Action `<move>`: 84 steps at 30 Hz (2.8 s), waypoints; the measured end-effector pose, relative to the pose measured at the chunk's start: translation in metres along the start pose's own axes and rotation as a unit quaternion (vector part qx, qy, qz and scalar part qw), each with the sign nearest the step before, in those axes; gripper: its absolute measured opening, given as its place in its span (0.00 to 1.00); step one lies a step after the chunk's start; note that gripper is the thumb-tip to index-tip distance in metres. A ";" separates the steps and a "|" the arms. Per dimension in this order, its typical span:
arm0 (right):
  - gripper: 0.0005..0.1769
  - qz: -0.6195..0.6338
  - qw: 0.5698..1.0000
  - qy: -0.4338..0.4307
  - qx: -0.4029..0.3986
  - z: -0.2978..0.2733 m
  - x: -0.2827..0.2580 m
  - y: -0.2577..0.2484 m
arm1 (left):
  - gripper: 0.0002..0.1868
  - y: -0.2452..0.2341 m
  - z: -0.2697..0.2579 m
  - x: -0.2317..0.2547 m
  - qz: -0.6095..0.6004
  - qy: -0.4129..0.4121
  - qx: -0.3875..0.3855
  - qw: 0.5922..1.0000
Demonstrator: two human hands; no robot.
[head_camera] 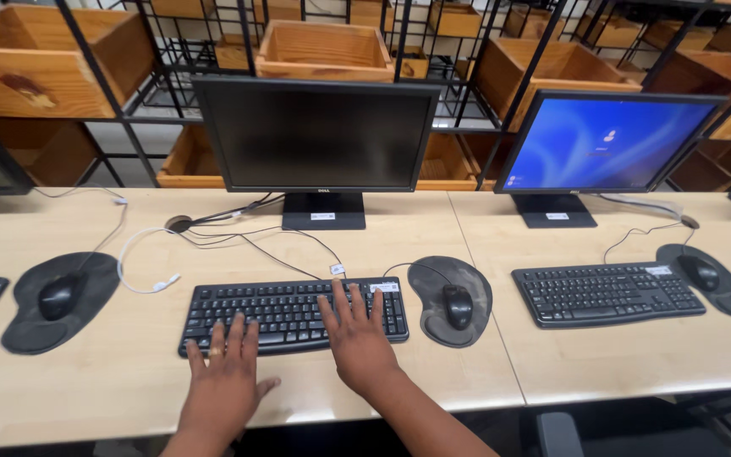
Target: The person sits at a desk in a computer lab and interacts with a desktop computer, using the keyboard and mouse to turn on the monitor and navigate the login screen. They then move to another desk and adjust the position of an office chair.
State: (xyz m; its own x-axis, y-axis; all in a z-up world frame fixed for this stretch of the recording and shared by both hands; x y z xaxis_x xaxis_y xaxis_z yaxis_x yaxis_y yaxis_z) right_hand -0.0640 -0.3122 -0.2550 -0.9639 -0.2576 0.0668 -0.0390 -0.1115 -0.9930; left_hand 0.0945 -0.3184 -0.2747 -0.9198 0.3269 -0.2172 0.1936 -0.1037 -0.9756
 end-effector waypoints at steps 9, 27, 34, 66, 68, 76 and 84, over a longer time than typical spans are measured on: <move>0.44 -0.037 0.992 -0.006 0.124 0.002 -0.029 -0.120 | 0.50 -0.136 -0.013 -0.058 0.024 -0.004 0.121 0.992; 0.55 0.003 0.998 -0.049 -0.024 -0.017 -0.118 -0.232 | 0.47 -0.219 -0.092 -0.161 -0.037 -0.015 0.062 0.997; 0.54 0.007 0.996 -0.084 -0.011 -0.035 -0.154 -0.245 | 0.46 -0.220 -0.131 -0.168 -0.051 -0.036 0.041 0.997; 0.53 0.065 0.971 -0.225 0.048 -0.008 -0.491 -0.306 | 0.45 -0.206 -0.339 -0.448 0.012 -0.180 0.020 0.983; 0.52 0.067 0.972 -0.221 0.053 -0.001 -0.518 -0.307 | 0.44 -0.201 -0.349 -0.473 0.020 -0.180 0.021 0.983; 0.51 0.077 0.973 -0.212 0.056 0.021 -0.584 -0.291 | 0.44 -0.169 -0.362 -0.533 0.030 -0.161 -0.003 0.986; 0.51 0.065 0.972 -0.220 0.049 0.071 -0.606 -0.276 | 0.45 -0.132 -0.336 -0.560 0.019 -0.159 -0.027 0.987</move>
State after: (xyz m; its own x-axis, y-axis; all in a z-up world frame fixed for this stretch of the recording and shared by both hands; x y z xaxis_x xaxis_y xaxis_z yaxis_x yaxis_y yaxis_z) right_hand 0.5491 -0.1936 -0.0148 -0.7525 -0.6586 -0.0017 0.1210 -0.1357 -0.9833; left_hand 0.6981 -0.1724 -0.0348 -0.9704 0.0111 -0.2413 0.2403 -0.0579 -0.9690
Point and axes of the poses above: each hand's wrist, its own z-axis towards the middle knuckle, its own y-axis out of the palm, x = y × z, the point moved 10 cm from there along z, towards the middle knuckle, and after that the axes turned 3 degrees about x, right-handed, at the moved point
